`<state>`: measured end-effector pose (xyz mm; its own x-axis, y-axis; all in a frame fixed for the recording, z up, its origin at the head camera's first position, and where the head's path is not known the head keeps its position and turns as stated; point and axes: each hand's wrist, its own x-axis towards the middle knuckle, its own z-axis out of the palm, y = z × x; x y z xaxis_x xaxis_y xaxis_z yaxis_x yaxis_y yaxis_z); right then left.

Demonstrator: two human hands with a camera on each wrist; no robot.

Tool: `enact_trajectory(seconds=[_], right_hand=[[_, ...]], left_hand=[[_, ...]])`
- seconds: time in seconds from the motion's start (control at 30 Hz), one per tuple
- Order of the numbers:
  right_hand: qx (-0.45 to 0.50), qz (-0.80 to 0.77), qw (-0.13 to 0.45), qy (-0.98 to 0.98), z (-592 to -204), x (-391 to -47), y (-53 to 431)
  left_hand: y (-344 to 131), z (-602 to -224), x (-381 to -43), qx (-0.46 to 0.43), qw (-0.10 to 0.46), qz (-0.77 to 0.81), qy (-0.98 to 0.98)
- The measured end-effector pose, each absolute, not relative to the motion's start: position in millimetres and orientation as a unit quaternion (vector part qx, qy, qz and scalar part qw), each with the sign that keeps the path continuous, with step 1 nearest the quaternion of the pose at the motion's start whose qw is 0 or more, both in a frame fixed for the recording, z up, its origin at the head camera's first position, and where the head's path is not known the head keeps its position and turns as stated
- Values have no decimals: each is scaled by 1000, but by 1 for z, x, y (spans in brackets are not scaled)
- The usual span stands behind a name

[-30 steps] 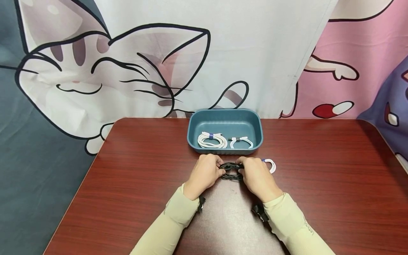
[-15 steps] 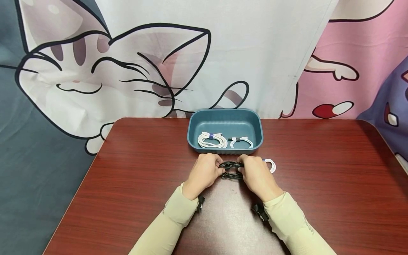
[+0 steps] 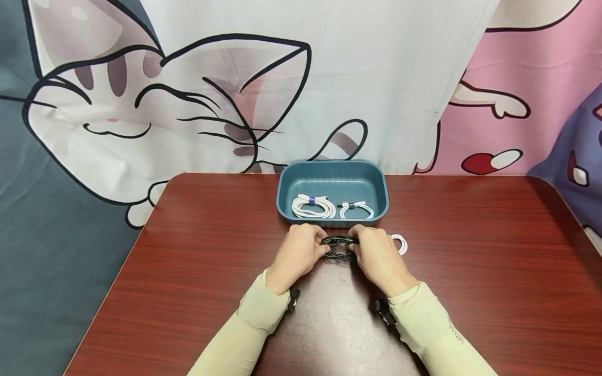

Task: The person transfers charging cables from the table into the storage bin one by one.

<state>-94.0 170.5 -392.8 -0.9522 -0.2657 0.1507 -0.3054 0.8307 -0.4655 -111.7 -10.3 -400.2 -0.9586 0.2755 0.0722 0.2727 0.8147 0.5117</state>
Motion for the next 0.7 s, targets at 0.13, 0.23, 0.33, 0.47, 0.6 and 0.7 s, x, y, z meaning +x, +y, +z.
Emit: enact_trajectory(seconds=[0.13,0.23,0.33,0.47,0.6,0.7], right_hand=[[148,250,45,-956,-391,-95,170],[146,249,45,-956,-390,-95,170],[144,249,45,-957,-389,-96,169],[146,251,47,-956,-388,-96,167],[146,251,51,-956,-387,-97,166],[146,250,51,-956,-385,-97,166]], left_hand=[[-11,-398,-111,143,-3,273,951],[-12,-396,-111,145,-8,277,950],[-13,-394,-111,147,-12,280,948],[-15,-393,-111,151,-18,277,949],[-16,-392,-112,151,-19,281,948],[-17,-391,-113,150,-18,286,946]])
